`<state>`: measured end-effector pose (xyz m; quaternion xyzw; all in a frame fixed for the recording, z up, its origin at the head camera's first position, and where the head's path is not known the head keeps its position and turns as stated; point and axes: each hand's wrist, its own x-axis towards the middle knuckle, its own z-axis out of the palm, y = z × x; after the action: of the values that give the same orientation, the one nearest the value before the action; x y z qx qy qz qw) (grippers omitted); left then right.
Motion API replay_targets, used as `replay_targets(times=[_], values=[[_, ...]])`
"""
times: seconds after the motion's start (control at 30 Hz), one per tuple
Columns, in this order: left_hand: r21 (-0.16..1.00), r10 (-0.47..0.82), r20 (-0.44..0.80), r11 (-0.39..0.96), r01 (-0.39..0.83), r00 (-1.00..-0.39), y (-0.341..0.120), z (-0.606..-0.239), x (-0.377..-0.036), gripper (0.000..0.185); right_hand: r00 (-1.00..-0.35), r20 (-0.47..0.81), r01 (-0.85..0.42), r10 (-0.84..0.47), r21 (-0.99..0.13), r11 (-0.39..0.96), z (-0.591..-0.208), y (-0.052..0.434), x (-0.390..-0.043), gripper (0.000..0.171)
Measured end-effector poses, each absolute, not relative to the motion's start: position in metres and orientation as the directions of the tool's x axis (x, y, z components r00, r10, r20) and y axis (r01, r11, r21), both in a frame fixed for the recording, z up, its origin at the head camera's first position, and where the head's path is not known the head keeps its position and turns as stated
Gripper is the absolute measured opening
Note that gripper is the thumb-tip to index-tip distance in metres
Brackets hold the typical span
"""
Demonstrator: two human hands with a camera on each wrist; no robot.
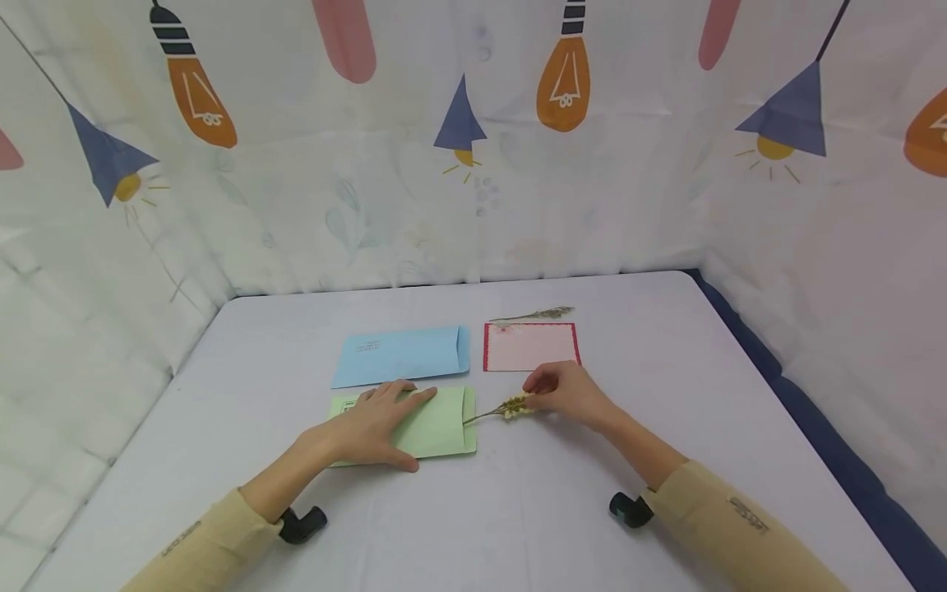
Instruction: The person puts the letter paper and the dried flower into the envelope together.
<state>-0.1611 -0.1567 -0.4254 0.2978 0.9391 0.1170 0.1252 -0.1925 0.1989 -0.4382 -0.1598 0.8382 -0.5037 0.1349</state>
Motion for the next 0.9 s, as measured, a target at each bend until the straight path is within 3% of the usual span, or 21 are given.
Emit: replay_targets(times=[0.9], values=[[0.280, 0.580, -0.188, 0.805, 0.523, -0.793, -0.156, -0.425, -0.163, 0.105, -0.878, -0.112, -0.105, -0.465, -0.904, 0.415, -0.439, 0.159, -0.193, 0.017]])
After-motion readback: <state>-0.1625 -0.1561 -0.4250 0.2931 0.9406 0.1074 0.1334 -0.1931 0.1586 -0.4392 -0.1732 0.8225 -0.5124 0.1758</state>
